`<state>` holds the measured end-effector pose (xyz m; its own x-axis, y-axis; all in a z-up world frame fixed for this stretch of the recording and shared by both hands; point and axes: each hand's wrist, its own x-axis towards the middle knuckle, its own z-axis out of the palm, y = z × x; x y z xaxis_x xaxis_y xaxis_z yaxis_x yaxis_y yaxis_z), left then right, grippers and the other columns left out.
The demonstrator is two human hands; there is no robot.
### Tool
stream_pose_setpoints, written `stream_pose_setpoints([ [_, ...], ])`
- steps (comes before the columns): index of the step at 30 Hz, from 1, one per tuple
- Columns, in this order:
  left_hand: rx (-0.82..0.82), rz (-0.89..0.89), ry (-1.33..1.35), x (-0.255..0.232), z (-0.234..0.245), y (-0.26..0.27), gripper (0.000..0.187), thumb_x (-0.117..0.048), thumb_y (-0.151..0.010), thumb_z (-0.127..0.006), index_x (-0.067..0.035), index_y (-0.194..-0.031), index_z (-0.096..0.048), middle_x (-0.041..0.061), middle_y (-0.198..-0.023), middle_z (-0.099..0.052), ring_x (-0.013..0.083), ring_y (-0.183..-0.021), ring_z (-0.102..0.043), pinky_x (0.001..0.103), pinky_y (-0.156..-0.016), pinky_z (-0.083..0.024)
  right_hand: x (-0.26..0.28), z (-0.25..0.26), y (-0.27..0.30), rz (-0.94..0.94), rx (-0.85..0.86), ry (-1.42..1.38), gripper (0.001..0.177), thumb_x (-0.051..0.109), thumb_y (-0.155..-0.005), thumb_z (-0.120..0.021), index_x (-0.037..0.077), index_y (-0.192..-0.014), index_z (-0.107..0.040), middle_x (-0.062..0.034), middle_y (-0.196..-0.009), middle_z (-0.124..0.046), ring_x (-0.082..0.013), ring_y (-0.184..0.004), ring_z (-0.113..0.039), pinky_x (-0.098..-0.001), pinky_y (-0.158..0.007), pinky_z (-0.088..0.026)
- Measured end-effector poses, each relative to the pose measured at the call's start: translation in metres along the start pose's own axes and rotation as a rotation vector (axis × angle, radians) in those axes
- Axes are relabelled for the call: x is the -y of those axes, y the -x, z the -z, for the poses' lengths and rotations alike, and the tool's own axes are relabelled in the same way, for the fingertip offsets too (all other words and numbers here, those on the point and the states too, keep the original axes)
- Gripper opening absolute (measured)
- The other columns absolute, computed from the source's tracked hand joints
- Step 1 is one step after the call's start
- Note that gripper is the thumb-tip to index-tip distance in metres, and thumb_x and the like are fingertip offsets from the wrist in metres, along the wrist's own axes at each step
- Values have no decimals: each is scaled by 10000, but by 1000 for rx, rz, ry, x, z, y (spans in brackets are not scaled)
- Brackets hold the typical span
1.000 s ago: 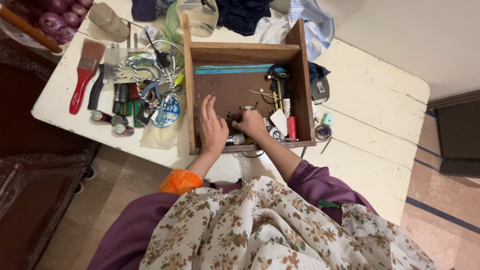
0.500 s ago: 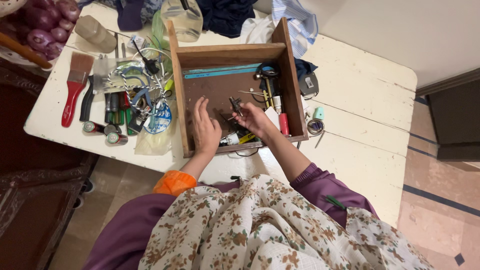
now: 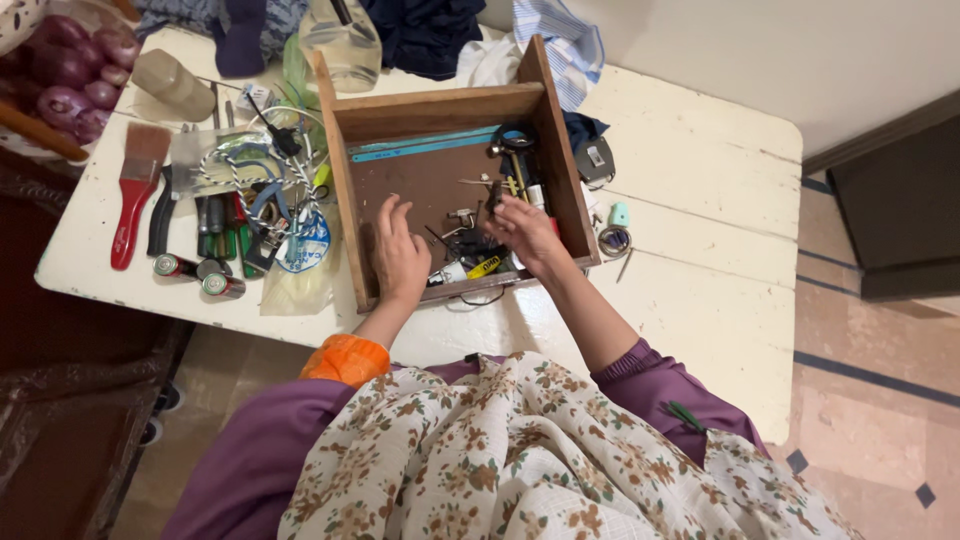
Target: The person sorts through a cluttered wooden drawer filled with tools and miscellaneous items. They pick up and move various objects such as a hammer, screwdriver, tape, and small hardware pieces, placing them on the table or rearranging them within the drawer.
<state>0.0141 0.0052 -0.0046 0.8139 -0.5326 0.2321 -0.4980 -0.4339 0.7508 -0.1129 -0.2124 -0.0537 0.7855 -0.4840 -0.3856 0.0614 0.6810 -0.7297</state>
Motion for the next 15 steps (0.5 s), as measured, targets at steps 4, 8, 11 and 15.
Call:
stream_pose_setpoints([
  [4,-23,-72,-35,1,-1,0,471,51,-822,-577,-15,-1288,-577,162,-1471,-460,389,-1335,-503,461,-1072,-458,15,-7,25,101,-91,-31,226,57,-884,-754,42,-1097,-683,-45,-978,-713,-149,-953,-702,-416,-995,-579],
  [8,-5,-75,-41,2,-2,1,445,53,-826,-578,-16,-1266,-594,160,-1465,-465,386,-1330,-507,461,-1064,-459,39,-8,40,330,-274,220,299,46,-852,-776,6,-1143,-721,-97,-1000,-758,-167,-928,-715,-351,-905,-568],
  [11,2,-83,-51,5,-3,4,416,56,-823,-584,-10,-1232,-613,164,-1451,-469,384,-1322,-509,462,-1065,-458,62,6,54,597,-481,540,298,37,-848,-811,-28,-1133,-752,-125,-1007,-766,-166,-926,-702,-295,-869,-547],
  [15,6,-82,-68,9,-6,4,334,67,-838,-580,-5,-1157,-650,165,-1436,-474,368,-1331,-515,445,-1071,-466,85,42,68,736,-734,637,308,93,-830,-824,-14,-1113,-765,-109,-994,-786,-150,-914,-729,-266,-834,-574],
])
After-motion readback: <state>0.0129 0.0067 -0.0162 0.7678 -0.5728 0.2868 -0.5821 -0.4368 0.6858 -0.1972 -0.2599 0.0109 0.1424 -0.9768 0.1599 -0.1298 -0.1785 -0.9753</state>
